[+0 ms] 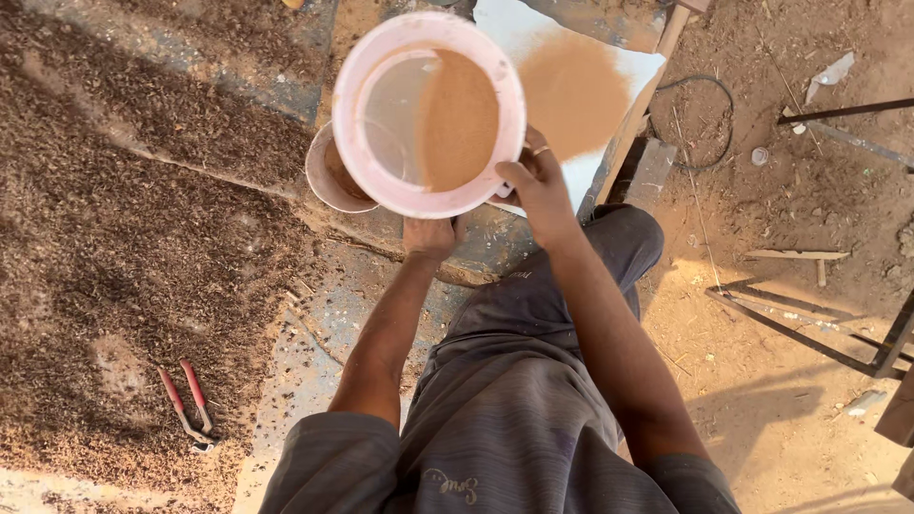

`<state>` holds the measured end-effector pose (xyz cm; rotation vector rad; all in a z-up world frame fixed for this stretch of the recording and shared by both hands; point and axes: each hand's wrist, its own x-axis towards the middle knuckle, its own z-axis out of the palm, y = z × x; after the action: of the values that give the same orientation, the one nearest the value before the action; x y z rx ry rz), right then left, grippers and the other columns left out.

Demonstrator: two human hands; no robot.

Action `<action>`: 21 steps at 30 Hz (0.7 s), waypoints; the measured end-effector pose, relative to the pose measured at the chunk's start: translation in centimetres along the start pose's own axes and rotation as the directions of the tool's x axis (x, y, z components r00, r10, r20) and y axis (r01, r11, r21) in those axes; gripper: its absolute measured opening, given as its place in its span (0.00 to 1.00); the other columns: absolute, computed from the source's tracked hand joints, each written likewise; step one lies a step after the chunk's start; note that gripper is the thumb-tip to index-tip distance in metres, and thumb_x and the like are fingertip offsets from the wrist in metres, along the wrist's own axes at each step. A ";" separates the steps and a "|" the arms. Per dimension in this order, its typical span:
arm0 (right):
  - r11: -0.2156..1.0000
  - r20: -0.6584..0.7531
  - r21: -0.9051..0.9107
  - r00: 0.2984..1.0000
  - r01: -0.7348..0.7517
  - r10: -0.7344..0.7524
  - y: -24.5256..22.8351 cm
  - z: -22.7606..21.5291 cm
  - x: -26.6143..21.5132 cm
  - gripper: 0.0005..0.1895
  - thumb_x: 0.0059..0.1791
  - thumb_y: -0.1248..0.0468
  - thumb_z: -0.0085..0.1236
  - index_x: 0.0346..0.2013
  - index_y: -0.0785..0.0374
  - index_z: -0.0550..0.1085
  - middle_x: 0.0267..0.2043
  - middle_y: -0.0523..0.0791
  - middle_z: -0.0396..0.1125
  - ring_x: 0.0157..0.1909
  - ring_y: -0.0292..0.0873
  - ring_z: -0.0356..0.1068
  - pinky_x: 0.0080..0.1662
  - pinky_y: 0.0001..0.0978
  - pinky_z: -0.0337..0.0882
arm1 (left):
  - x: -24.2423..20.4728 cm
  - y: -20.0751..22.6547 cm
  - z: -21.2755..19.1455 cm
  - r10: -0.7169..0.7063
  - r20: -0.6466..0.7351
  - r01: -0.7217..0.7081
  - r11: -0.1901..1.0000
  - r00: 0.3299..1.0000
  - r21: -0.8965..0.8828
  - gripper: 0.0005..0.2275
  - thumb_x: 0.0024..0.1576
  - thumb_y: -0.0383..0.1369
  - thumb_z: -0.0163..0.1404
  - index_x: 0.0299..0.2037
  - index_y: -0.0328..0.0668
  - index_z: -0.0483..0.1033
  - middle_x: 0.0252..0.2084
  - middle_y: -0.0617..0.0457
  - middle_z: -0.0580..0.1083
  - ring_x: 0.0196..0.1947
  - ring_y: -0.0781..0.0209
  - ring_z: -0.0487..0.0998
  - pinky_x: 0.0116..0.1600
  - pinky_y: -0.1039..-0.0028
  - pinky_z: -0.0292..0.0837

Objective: The person mixes sawdust with white glue on a flat surface using a putty knife, then applies the mixture to fill holes in wooden planks. The person works on multiple planks, spreading the filler into the holes and smoothing the surface.

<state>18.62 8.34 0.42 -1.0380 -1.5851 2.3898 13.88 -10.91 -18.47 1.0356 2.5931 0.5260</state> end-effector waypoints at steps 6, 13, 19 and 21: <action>0.992 0.176 -0.108 0.983 0.064 -0.045 2.5 6.8 0.6 0.36 0.50 0.64 0.56 0.73 0.59 0.56 0.61 0.50 0.66 0.56 0.42 0.73 0.46 0.38 0.85 | 0.2 -0.1 -0.1 -0.040 0.033 0.038 0.998 0.999 0.050 0.25 0.52 0.43 0.52 0.60 0.47 0.71 0.54 0.42 0.76 0.53 0.42 0.77 0.61 0.50 0.70; 0.916 0.161 -0.387 0.986 0.101 -0.040 3.3 9.2 0.5 0.37 0.52 0.59 0.54 0.72 0.67 0.54 0.60 0.57 0.67 0.49 0.43 0.78 0.44 0.32 0.84 | 0.5 0.7 -1.2 -0.043 0.154 0.011 0.979 0.987 0.205 0.26 0.56 0.45 0.53 0.63 0.44 0.68 0.58 0.45 0.72 0.60 0.48 0.72 0.65 0.47 0.65; 0.936 0.185 -0.348 0.983 0.061 0.005 1.1 7.9 0.0 0.37 0.53 0.53 0.55 0.72 0.68 0.56 0.56 0.56 0.71 0.43 0.42 0.78 0.38 0.30 0.80 | 0.8 2.1 -3.8 -0.057 0.155 0.028 0.982 0.986 0.186 0.24 0.59 0.44 0.49 0.63 0.43 0.68 0.59 0.45 0.70 0.62 0.48 0.69 0.65 0.46 0.64; 0.961 0.128 -0.275 0.990 -0.016 0.053 0.9 5.7 0.1 0.38 0.54 0.52 0.53 0.72 0.67 0.54 0.59 0.53 0.69 0.43 0.41 0.78 0.41 0.29 0.81 | 0.6 2.3 -4.3 -0.106 0.263 0.076 0.990 0.959 0.120 0.19 0.66 0.45 0.45 0.63 0.46 0.69 0.62 0.47 0.70 0.67 0.49 0.68 0.70 0.46 0.62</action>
<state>15.46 3.52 0.93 -0.9687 -2.0064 2.3550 13.09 -9.88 -13.78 0.9419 2.4338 0.2064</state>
